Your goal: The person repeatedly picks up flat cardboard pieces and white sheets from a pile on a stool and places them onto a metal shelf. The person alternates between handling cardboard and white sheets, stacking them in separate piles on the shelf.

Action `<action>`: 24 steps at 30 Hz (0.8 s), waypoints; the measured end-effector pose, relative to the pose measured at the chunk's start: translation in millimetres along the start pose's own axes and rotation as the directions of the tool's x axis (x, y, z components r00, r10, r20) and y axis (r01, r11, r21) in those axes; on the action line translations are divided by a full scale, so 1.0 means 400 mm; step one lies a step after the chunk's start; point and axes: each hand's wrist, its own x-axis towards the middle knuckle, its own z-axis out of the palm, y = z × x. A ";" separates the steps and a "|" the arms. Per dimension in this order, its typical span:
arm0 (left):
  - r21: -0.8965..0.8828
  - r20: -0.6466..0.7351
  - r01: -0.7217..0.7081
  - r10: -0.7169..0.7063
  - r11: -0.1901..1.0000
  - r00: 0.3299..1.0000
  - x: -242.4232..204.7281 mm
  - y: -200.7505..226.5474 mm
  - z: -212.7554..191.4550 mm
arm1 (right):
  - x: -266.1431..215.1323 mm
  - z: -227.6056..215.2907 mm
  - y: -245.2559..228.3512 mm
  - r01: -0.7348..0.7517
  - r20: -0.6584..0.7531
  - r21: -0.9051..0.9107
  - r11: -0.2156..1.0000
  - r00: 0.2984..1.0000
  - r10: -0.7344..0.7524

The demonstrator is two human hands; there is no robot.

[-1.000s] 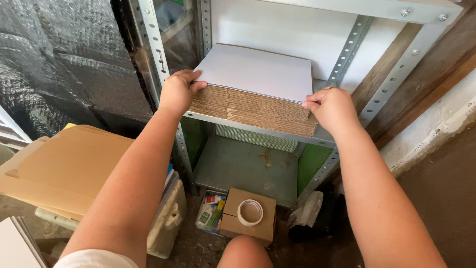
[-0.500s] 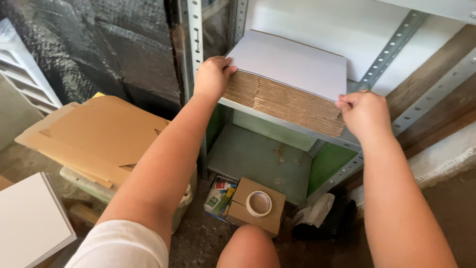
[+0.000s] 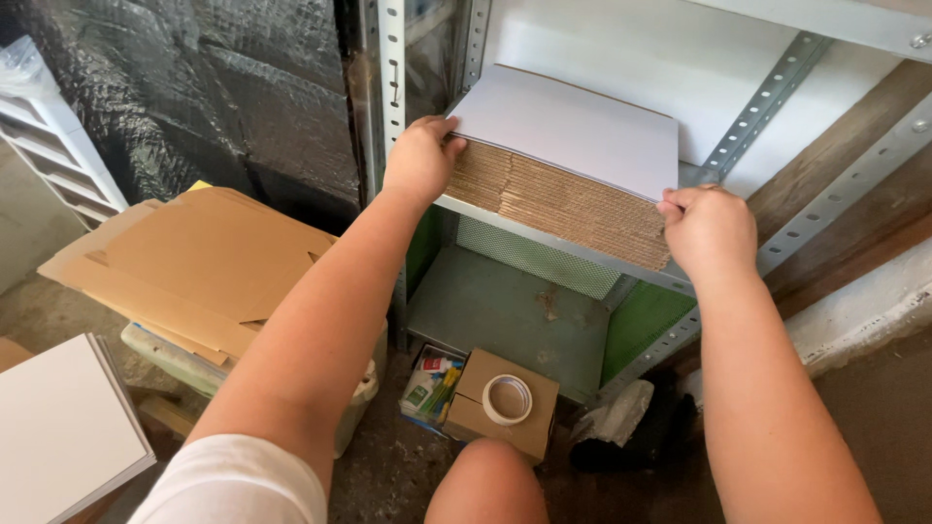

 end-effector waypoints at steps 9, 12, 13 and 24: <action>-0.081 -0.165 -0.142 0.127 0.987 0.978 -0.459 -0.025 -0.311 | -0.088 0.020 -0.197 0.455 -0.530 0.189 0.870 0.793 -0.299; -0.363 -0.272 0.231 -0.339 0.903 0.901 -0.652 -0.116 -0.484 | -0.157 0.039 -0.398 0.536 -0.506 0.491 0.686 0.817 -0.276; -0.350 -0.291 0.244 -0.353 0.904 0.889 -0.727 -0.150 -0.538 | -0.176 0.071 -0.461 0.545 -0.502 0.510 0.665 0.817 -0.285; 0.063 -0.820 0.851 -0.460 0.521 0.342 -1.464 -0.488 -0.905 | -0.540 0.321 -1.104 0.230 -0.028 0.923 0.308 0.840 -0.542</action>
